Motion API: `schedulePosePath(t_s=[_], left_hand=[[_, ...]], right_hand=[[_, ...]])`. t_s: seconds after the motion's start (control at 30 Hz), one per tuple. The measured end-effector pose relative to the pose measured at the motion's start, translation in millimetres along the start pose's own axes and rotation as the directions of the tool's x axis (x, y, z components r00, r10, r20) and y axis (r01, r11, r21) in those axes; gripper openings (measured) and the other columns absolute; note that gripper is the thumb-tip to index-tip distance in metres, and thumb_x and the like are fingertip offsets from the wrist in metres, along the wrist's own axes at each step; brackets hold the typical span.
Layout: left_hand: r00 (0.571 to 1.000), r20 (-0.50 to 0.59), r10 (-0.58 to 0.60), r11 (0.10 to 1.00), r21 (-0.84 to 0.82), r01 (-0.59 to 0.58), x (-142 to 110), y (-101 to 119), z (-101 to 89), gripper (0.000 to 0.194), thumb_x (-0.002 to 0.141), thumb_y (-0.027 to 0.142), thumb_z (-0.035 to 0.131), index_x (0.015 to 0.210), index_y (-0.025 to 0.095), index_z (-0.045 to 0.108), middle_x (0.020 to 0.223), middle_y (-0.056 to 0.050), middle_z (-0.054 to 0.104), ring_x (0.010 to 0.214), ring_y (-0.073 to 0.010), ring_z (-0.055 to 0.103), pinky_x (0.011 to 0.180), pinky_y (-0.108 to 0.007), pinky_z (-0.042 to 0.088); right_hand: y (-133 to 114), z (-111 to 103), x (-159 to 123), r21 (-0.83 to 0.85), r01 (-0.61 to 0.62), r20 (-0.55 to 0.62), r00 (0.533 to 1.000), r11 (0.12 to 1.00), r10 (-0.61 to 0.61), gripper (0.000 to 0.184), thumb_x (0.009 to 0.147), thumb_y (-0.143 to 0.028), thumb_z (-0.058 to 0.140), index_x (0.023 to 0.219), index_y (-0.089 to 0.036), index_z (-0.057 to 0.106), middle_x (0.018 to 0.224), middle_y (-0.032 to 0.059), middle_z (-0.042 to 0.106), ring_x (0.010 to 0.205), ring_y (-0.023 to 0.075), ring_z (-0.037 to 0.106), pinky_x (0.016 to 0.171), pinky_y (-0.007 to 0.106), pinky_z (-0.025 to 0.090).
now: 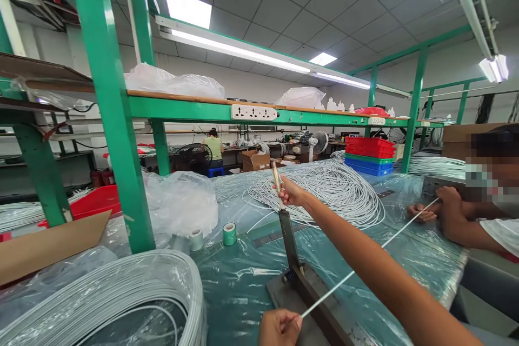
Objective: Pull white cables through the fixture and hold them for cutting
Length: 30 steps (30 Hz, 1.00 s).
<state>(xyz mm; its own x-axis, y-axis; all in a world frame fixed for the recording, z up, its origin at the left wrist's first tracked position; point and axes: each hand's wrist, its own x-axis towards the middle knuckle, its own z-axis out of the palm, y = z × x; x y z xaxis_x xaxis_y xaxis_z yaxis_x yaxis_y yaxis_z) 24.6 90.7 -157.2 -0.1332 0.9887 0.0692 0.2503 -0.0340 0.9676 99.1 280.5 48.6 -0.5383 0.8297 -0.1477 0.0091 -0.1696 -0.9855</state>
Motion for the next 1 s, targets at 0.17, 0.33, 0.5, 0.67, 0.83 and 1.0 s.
schedulePosePath(t_s=[0.17, 0.33, 0.5, 0.67, 0.83, 1.0], left_hand=[[0.999, -0.041, 0.036, 0.999, -0.009, -0.036, -6, 12, -1.1, 0.029, 0.058, 0.04, 0.052, 0.049, 0.013, 0.058, 0.041, 0.005, 0.036, 0.042, -0.0079, 0.031, 0.043, -0.021, 0.019], [1.0, -0.025, -0.003, 0.998, -0.064, 0.001, -12, 31, -3.7, 0.027, 0.057, 0.04, 0.053, 0.048, 0.014, 0.056, 0.042, 0.004, 0.045, 0.044, -0.0099, 0.039, 0.045, -0.021, 0.024], [0.999, 0.034, -0.017, 0.997, -0.073, 0.02, -16, 41, -7.0, 0.028, 0.057, 0.04, 0.054, 0.049, 0.014, 0.056, 0.044, 0.004, 0.046, 0.046, -0.0108, 0.041, 0.048, -0.022, 0.026], [1.0, 0.029, 0.005, 0.999, -0.043, -0.004, -15, 32, -6.0, 0.027, 0.061, 0.038, 0.053, 0.052, 0.013, 0.057, 0.045, 0.005, 0.044, 0.046, -0.0094, 0.038, 0.048, -0.022, 0.025], [1.0, 0.022, 0.012, 0.999, -0.053, -0.01, -16, 33, -6.1, 0.027, 0.061, 0.038, 0.053, 0.052, 0.013, 0.058, 0.045, 0.004, 0.047, 0.046, -0.0101, 0.04, 0.048, -0.022, 0.026], [0.996, 0.083, -0.011, 0.996, -0.088, 0.018, -16, 35, -6.3, 0.027, 0.06, 0.038, 0.056, 0.055, 0.012, 0.06, 0.048, 0.003, 0.051, 0.049, -0.0107, 0.043, 0.05, -0.022, 0.028]], right_hand=[[-6, -25, -79, 0.054, 0.064, 0.074, 0.995, 0.997, -0.068, 0.053, 0.08, -0.059, 0.015, 0.094, -0.02, 0.048, 0.045, -0.0046, 0.042, 0.034, 0.005, 0.036, 0.037, 0.015, 0.034], [24, -44, -187, 0.077, -0.023, 0.059, 0.998, 0.997, 0.019, 0.046, 0.081, -0.054, 0.027, 0.097, -0.017, 0.051, 0.057, 0.0015, 0.057, 0.043, 0.0087, 0.052, 0.04, 0.017, 0.041], [62, -41, -265, 0.051, -0.129, -0.017, 0.991, 0.99, 0.13, 0.039, 0.076, -0.038, 0.048, 0.111, -0.02, 0.048, 0.073, 0.0047, 0.06, 0.041, 0.0054, 0.051, 0.039, 0.013, 0.04], [89, -34, -287, 0.076, -0.264, -0.062, 0.961, 0.962, 0.269, 0.053, 0.065, -0.026, 0.058, 0.116, -0.026, 0.044, 0.081, 0.0065, 0.06, 0.041, 0.0081, 0.053, 0.038, 0.016, 0.042], [111, -33, -290, -0.207, -0.276, -0.22, 0.948, 0.939, 0.23, 0.045, 0.07, -0.037, 0.051, 0.115, -0.034, 0.046, 0.078, 0.0028, 0.061, 0.037, 0.0063, 0.047, 0.029, 0.015, 0.029], [121, -44, -299, -0.547, -0.189, -0.292, 0.956, 0.815, 0.026, 0.051, 0.069, -0.046, 0.053, 0.118, -0.033, 0.044, 0.112, 0.0015, 0.054, 0.097, 0.0249, 0.052, 0.073, 0.029, 0.047]])
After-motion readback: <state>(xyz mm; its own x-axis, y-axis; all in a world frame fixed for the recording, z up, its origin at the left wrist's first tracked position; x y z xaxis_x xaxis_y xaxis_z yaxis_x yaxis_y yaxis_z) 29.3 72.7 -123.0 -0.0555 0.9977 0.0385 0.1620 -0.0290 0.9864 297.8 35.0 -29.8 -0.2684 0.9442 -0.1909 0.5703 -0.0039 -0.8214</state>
